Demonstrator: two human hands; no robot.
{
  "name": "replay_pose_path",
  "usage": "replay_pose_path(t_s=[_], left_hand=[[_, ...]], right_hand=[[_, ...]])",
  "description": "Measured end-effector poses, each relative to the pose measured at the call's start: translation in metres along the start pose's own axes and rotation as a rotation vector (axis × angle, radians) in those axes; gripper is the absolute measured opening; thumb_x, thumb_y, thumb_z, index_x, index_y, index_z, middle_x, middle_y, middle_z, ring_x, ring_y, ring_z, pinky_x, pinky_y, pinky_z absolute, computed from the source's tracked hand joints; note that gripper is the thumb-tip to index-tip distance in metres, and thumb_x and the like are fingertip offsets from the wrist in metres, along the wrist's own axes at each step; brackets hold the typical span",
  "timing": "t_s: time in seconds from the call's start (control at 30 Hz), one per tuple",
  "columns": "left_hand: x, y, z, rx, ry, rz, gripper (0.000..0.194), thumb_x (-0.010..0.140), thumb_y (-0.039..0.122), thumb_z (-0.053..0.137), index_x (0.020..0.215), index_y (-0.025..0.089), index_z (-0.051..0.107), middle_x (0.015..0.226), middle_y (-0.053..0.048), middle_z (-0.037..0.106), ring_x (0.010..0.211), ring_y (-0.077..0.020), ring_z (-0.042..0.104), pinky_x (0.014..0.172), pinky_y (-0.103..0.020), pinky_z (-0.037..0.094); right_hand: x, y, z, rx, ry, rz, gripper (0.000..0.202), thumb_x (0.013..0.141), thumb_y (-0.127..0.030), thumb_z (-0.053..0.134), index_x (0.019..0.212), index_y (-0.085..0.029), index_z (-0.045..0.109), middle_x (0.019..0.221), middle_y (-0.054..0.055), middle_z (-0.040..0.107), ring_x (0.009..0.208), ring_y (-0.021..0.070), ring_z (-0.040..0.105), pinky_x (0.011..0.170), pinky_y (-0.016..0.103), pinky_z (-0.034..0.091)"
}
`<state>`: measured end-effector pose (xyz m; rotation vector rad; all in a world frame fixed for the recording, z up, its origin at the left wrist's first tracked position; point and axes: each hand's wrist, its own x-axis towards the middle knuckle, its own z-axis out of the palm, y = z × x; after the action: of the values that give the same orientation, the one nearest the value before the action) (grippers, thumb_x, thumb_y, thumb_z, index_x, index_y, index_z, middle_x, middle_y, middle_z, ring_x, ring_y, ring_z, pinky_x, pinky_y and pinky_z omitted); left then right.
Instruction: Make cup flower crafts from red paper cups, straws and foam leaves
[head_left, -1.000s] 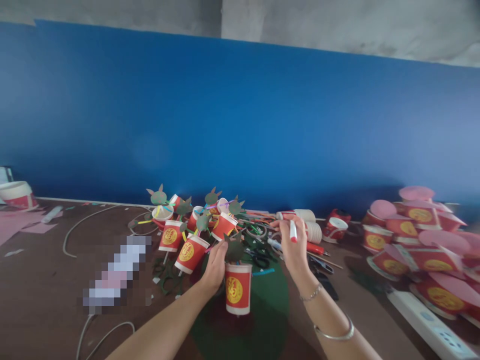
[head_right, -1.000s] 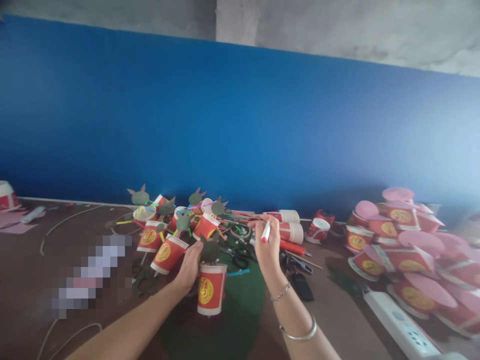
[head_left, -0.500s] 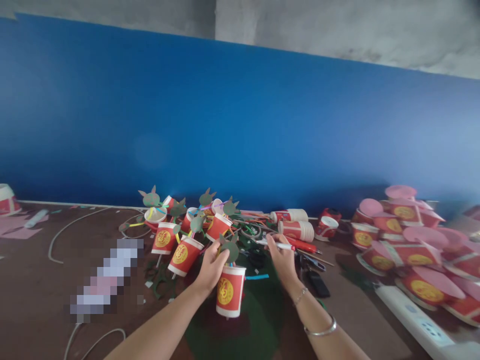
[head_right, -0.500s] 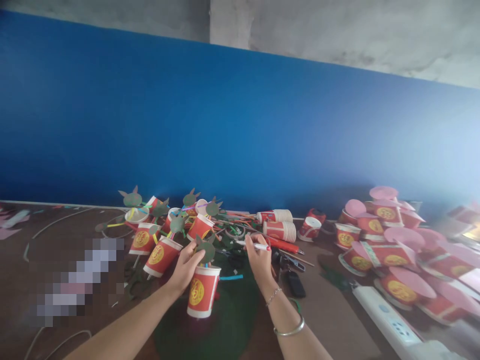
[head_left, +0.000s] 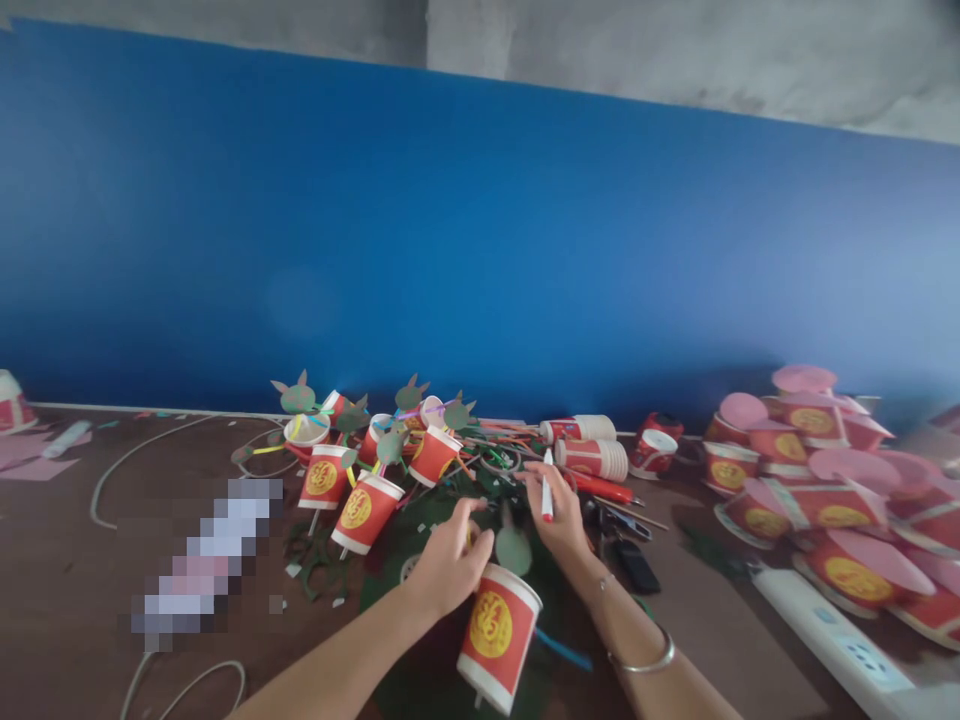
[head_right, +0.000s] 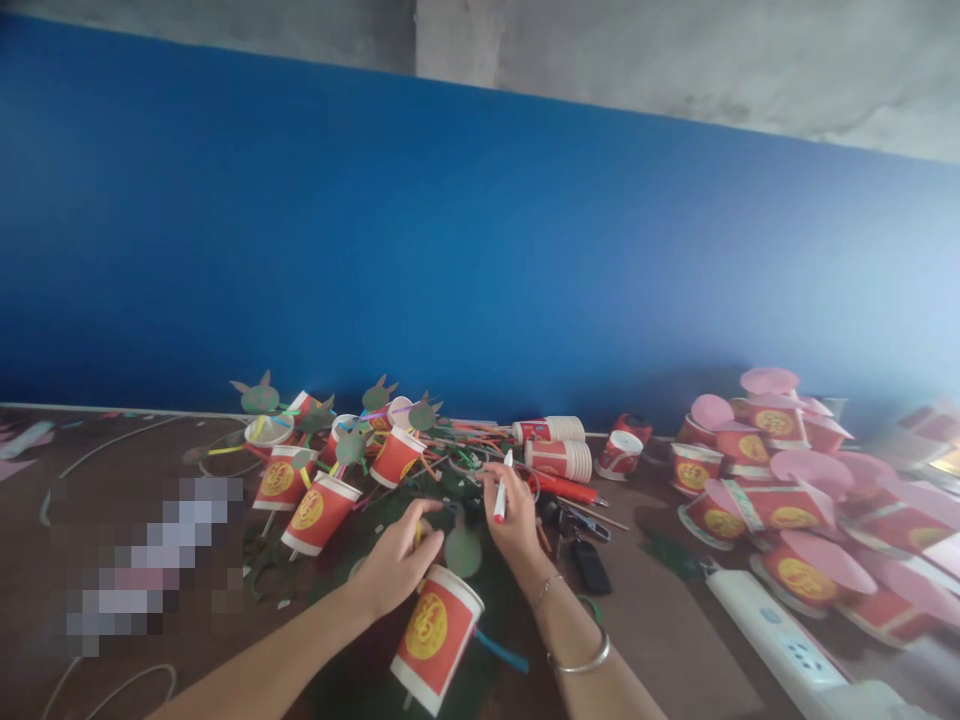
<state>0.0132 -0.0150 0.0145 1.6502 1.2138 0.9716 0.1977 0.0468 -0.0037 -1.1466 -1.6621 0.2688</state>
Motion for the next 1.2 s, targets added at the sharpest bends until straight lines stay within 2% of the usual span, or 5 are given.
replay_pose_path(t_s=[0.33, 0.57, 0.8, 0.97, 1.2], left_hand=[[0.023, -0.009, -0.034, 0.107, 0.26, 0.042, 0.023, 0.081, 0.023, 0.043, 0.098, 0.019, 0.057, 0.086, -0.006, 0.067, 0.082, -0.0194, 0.063, 0.075, -0.029, 0.045], [0.025, -0.01, -0.04, 0.225, 0.076, 0.062, 0.018, 0.074, 0.022, 0.051, 0.082, 0.02, 0.067, 0.084, -0.005, 0.071, 0.081, -0.0208, 0.065, 0.075, -0.029, 0.047], [0.016, 0.002, -0.049, 0.167, -0.466, -0.038, 0.033, 0.059, 0.015, 0.061, 0.091, 0.02, 0.068, 0.091, -0.004, 0.07, 0.083, -0.0207, 0.064, 0.068, -0.025, 0.047], [0.013, -0.002, -0.041, 0.56, -0.429, 0.063, 0.032, 0.05, 0.029, 0.075, 0.081, 0.022, 0.069, 0.09, -0.006, 0.067, 0.086, -0.0268, 0.059, 0.072, -0.03, 0.044], [0.014, -0.006, -0.037, 0.595, -0.339, 0.141, 0.009, 0.07, 0.027, 0.063, 0.071, 0.019, 0.065, 0.074, -0.004, 0.068, 0.071, -0.0203, 0.062, 0.061, -0.025, 0.041]], right_hand=[[-0.002, -0.006, 0.002, 0.01, 0.014, 0.009, 0.015, 0.086, -0.028, 0.046, 0.093, -0.02, 0.058, 0.079, 0.005, 0.069, 0.08, 0.0215, 0.062, 0.078, 0.036, 0.044], [-0.001, -0.012, 0.0, 0.209, 0.123, 0.167, 0.019, 0.087, -0.036, 0.046, 0.087, -0.019, 0.055, 0.067, 0.003, 0.066, 0.073, 0.0214, 0.061, 0.076, 0.035, 0.043], [-0.001, -0.01, 0.0, 0.236, 0.11, 0.196, 0.018, 0.085, -0.036, 0.048, 0.084, -0.019, 0.055, 0.059, 0.0, 0.064, 0.062, 0.0181, 0.058, 0.068, 0.031, 0.043], [-0.002, -0.007, 0.001, 0.258, 0.096, 0.213, 0.019, 0.085, -0.036, 0.048, 0.083, -0.019, 0.054, 0.058, 0.0, 0.063, 0.06, 0.0178, 0.058, 0.065, 0.031, 0.043], [0.0, -0.017, 0.0, 0.268, 0.141, 0.234, 0.027, 0.085, -0.041, 0.046, 0.09, -0.017, 0.06, 0.057, 0.0, 0.062, 0.064, 0.0185, 0.059, 0.071, 0.033, 0.044]])
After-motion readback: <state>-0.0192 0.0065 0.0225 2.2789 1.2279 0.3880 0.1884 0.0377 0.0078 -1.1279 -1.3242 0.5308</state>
